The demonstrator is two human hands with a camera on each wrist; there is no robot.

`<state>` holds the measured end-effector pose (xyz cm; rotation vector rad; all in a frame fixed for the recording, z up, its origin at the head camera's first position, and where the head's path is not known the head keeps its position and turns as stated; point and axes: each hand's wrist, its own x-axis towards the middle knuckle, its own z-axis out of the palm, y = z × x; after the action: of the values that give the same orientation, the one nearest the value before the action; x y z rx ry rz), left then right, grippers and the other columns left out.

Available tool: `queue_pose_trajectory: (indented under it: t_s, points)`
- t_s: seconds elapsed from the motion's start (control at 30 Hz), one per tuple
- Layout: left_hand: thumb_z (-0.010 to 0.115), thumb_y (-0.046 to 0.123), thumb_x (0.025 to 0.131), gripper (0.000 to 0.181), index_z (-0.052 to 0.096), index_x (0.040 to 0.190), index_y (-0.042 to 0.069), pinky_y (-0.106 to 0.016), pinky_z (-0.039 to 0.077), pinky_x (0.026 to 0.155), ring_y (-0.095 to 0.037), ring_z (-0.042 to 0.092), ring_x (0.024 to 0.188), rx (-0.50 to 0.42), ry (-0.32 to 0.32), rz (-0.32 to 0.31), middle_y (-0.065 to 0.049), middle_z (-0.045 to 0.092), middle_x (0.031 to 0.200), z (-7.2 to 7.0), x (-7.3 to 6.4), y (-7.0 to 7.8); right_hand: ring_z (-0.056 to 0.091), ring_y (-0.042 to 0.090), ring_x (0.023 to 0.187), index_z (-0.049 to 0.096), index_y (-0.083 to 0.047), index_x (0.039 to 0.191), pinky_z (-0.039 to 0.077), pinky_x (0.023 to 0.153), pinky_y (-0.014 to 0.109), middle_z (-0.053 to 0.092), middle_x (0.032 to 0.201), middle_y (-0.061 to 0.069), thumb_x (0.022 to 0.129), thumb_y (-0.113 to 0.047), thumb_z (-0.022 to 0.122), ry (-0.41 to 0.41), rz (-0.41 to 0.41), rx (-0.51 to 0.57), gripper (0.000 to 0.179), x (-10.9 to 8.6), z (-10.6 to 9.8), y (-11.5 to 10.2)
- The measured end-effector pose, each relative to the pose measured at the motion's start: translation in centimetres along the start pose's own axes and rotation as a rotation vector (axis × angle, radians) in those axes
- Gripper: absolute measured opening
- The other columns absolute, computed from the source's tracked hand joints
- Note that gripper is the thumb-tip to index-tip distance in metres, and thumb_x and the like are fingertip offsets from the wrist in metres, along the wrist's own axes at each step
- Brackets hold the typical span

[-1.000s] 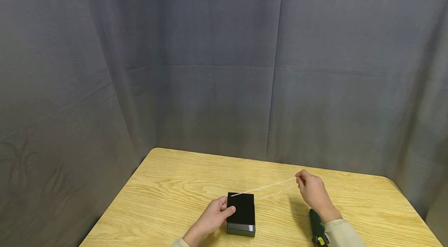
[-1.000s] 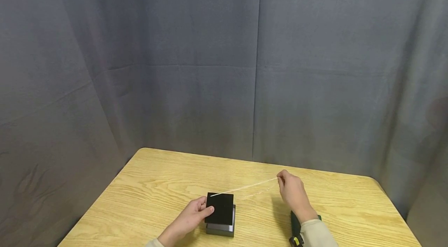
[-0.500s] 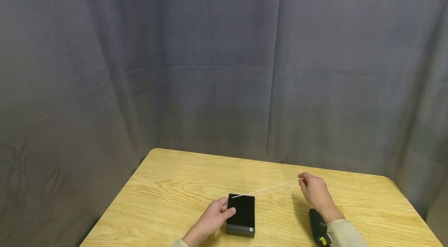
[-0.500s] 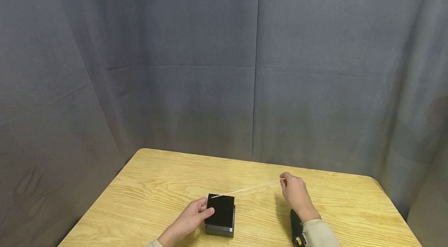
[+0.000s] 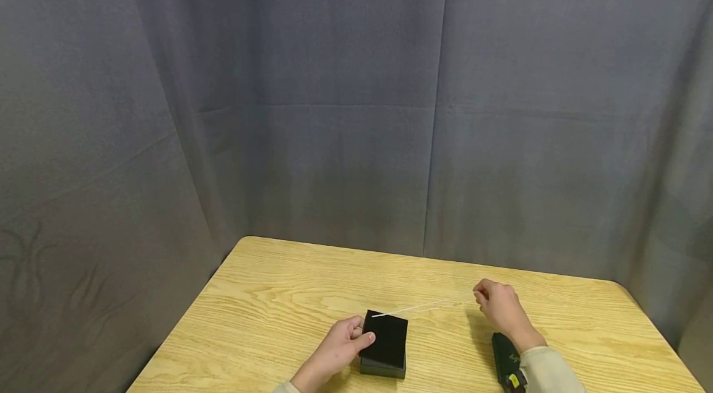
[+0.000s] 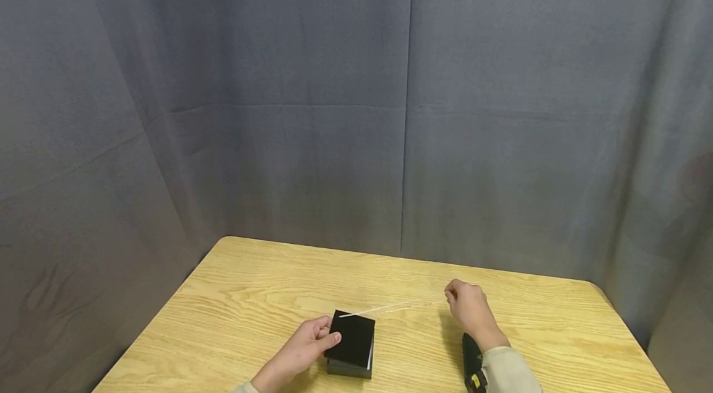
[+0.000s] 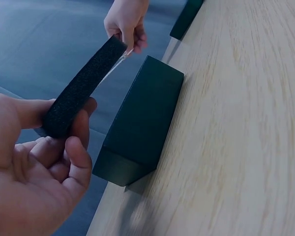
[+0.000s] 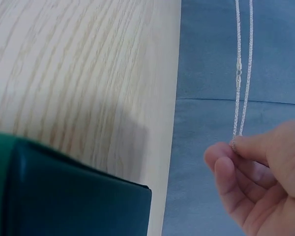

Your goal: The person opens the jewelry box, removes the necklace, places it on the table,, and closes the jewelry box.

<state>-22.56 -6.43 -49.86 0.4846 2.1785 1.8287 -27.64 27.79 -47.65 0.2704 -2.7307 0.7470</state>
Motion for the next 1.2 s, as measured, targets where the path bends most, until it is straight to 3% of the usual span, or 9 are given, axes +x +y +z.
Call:
queue_pose_trajectory:
  t_s: [0.4,0.7,0.93,1.2]
  points:
    - [0.06,0.013,0.093,0.02,0.048,0.079,0.007,-0.025,0.02,0.048,-0.01,0.018,0.041,0.009,-0.012,-0.018,0.006,0.023,0.049,0.03,0.06,-0.08,0.059,0.011,0.06,0.064,0.004,0.089,0.047,0.053,0.027,0.06,0.071,0.004,0.089,0.003,0.06,-0.009,0.042,0.029,0.005,0.06,0.23,0.24]
    - [0.059,0.01,0.093,0.023,0.046,0.076,0.004,-0.025,0.03,0.061,-0.012,0.017,0.045,0.047,-0.015,0.01,0.004,0.019,0.051,0.06,0.19,-0.27,0.059,0.012,0.06,0.064,0.005,0.091,0.048,0.053,0.028,0.06,0.072,0.004,0.09,0.0,0.059,-0.003,0.074,0.043,0.007,0.06,0.39,0.51]
    - [0.06,0.009,0.092,0.013,0.055,0.083,0.002,-0.024,0.03,0.059,-0.011,0.018,0.045,0.041,-0.03,0.024,0.005,0.022,0.051,0.21,0.07,-0.24,0.061,0.014,0.062,0.064,0.006,0.092,0.05,0.055,0.03,0.062,0.074,0.006,0.091,0.0,0.059,0.012,0.083,0.046,0.008,0.19,0.39,0.7]
    - [0.059,0.004,0.092,0.021,0.048,0.075,-0.002,-0.023,0.025,0.055,-0.01,0.018,0.047,0.035,-0.051,0.057,0.004,0.024,0.051,0.48,-0.22,0.3,0.062,0.015,0.062,0.064,0.007,0.094,0.05,0.055,0.029,0.061,0.074,0.006,0.091,0.0,0.058,-0.015,0.105,0.046,0.01,-0.01,0.33,0.84]
